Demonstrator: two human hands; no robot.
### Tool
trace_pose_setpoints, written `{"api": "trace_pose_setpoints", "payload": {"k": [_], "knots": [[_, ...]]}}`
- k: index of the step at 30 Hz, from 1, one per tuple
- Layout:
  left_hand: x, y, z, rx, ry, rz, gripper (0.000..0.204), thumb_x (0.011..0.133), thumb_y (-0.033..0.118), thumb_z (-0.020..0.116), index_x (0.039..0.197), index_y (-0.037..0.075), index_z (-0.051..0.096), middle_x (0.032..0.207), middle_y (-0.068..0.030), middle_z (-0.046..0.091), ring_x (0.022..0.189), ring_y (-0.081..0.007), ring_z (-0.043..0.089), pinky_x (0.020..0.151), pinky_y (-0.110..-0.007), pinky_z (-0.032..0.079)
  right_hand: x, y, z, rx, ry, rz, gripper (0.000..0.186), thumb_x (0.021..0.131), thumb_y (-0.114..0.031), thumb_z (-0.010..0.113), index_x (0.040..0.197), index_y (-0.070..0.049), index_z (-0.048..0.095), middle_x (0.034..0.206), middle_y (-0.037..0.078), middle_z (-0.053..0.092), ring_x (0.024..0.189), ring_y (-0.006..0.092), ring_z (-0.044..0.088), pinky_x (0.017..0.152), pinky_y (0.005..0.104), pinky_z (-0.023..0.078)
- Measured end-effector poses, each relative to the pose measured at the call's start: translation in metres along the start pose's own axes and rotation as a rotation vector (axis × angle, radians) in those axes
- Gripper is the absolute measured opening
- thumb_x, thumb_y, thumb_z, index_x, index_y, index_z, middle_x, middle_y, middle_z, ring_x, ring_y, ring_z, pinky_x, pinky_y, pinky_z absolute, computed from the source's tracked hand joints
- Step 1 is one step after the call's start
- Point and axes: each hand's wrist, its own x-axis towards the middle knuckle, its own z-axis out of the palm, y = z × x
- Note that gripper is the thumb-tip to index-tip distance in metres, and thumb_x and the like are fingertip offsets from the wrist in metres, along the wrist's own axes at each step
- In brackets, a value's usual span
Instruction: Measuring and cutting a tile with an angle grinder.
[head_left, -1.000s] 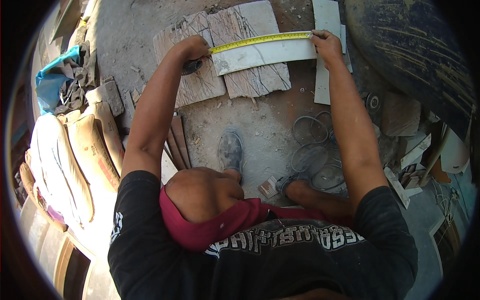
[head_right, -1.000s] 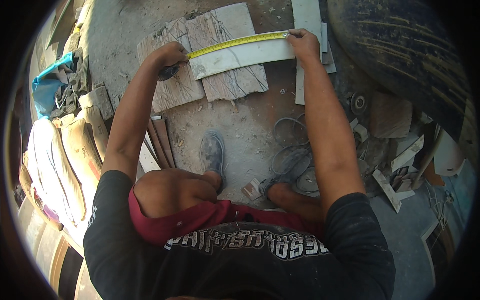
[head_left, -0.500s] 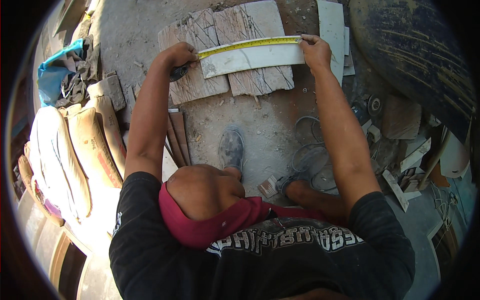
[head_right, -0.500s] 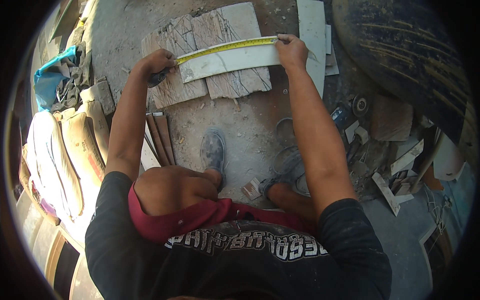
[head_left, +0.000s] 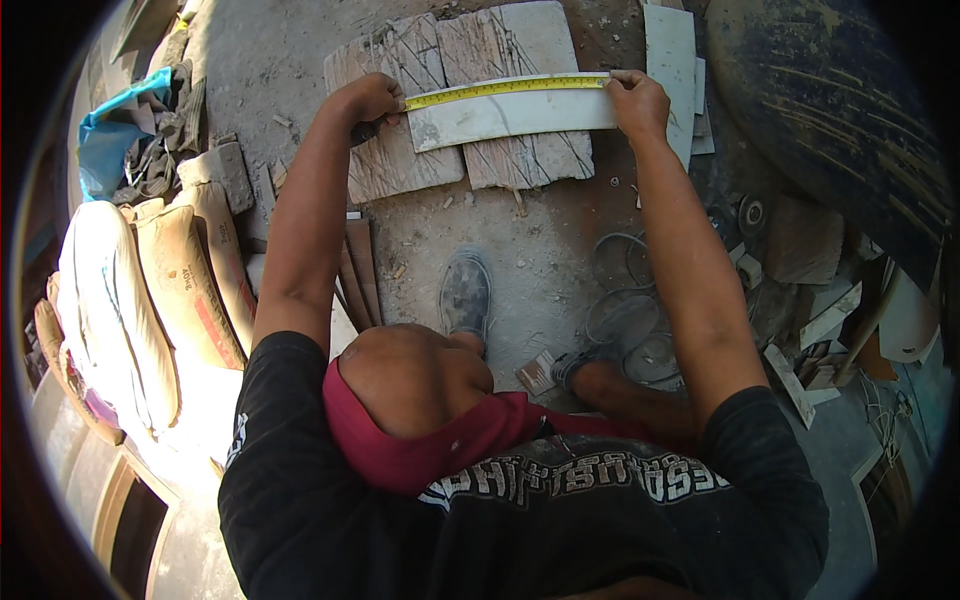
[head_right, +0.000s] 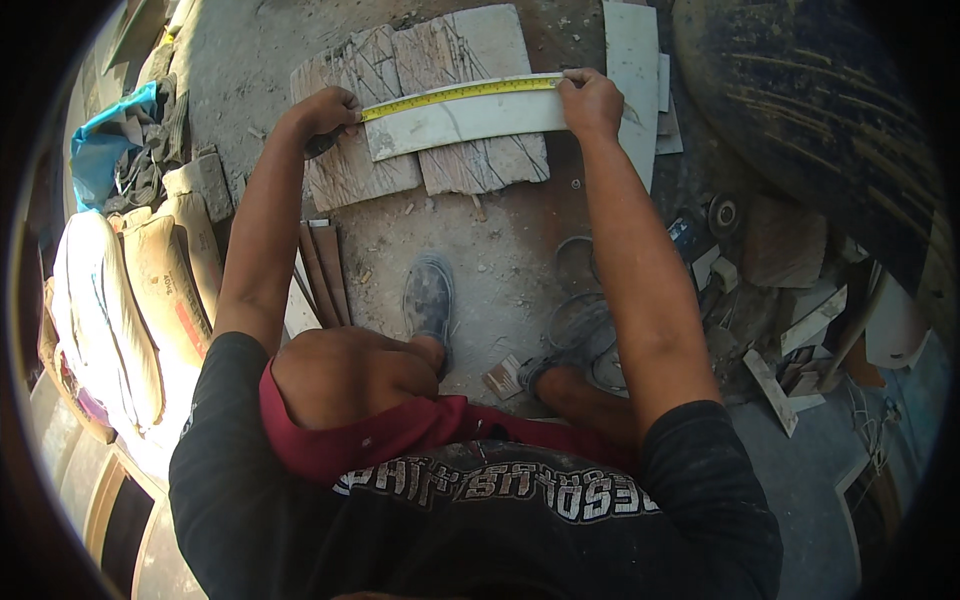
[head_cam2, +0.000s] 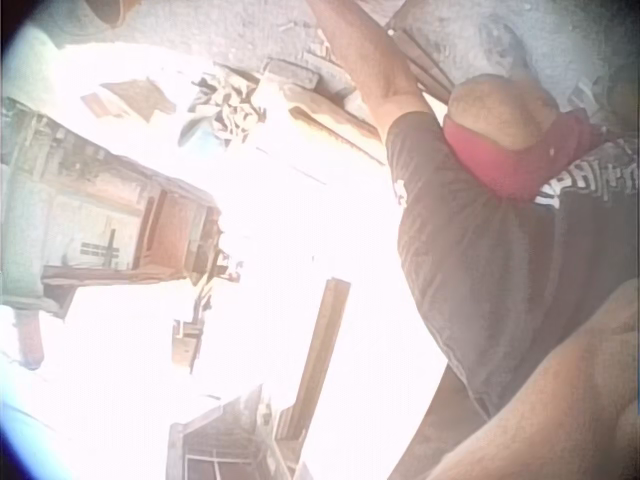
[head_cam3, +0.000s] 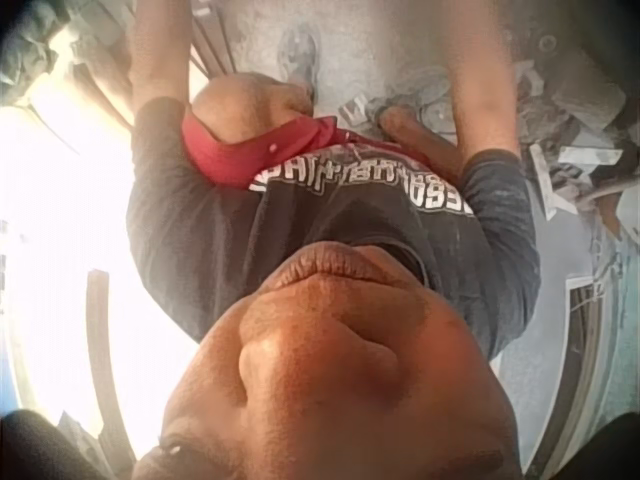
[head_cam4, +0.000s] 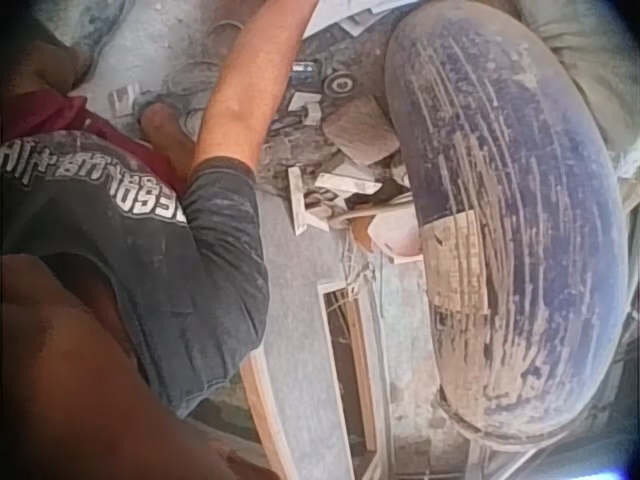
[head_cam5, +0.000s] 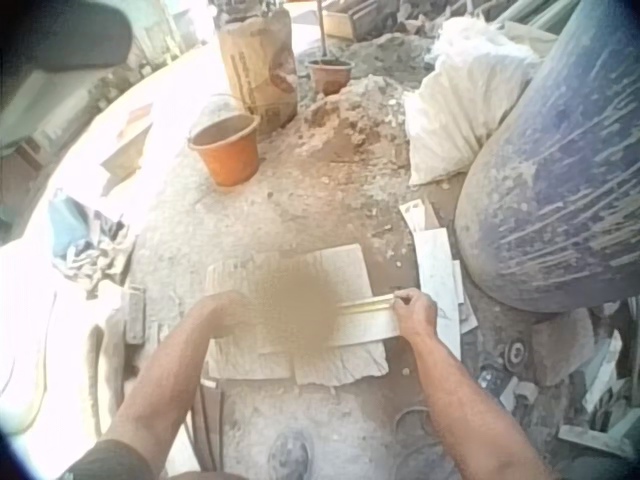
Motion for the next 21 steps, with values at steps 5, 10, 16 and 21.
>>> {"api": "trace_pose_setpoints", "payload": {"k": [5,10,16,21], "knots": [[-0.001,0.0,-0.002,-0.013,0.003,0.002,0.01,0.087,0.014,0.064,0.082,0.006,0.067,0.072,-0.0032,0.068,0.062,-0.014,0.059,0.06,-0.032,0.048,-0.001,0.001,0.002,0.022,0.024,-0.019,0.026,0.078,-0.026,0.068,0.098,-0.01,0.074,0.091,0.013,0.072,0.085,0.028,0.069,0.081,0.0363,0.053],[-0.003,-0.008,0.001,0.001,0.036,0.028,0.011,0.088,0.014,0.063,0.085,0.004,0.067,0.073,-0.0022,0.067,0.068,-0.0122,0.06,0.065,-0.031,0.047,-0.002,-0.003,0.0,0.127,0.029,-0.007,0.026,0.079,-0.024,0.068,0.098,-0.009,0.074,0.088,0.014,0.072,0.083,0.0276,0.069,0.08,0.0359,0.053],[0.002,-0.004,0.001,0.02,0.024,-0.014,0.01,0.083,0.013,0.064,0.082,0.004,0.068,0.072,-0.0042,0.068,0.063,-0.0167,0.059,0.061,-0.035,0.048,0.0,-0.005,0.002,0.06,0.042,-0.012,0.024,0.08,-0.024,0.067,0.098,-0.009,0.074,0.089,0.013,0.072,0.085,0.0273,0.069,0.081,0.0358,0.053],[0.002,0.0,-0.001,-0.036,0.009,-0.022,0.009,0.08,0.012,0.064,0.081,0.003,0.068,0.071,-0.0053,0.068,0.061,-0.0173,0.06,0.06,-0.034,0.049,0.002,-0.007,0.001,0.006,0.011,0.012,0.024,0.079,-0.025,0.068,0.097,-0.009,0.074,0.091,0.014,0.072,0.086,0.0285,0.069,0.081,0.0365,0.053]]}}
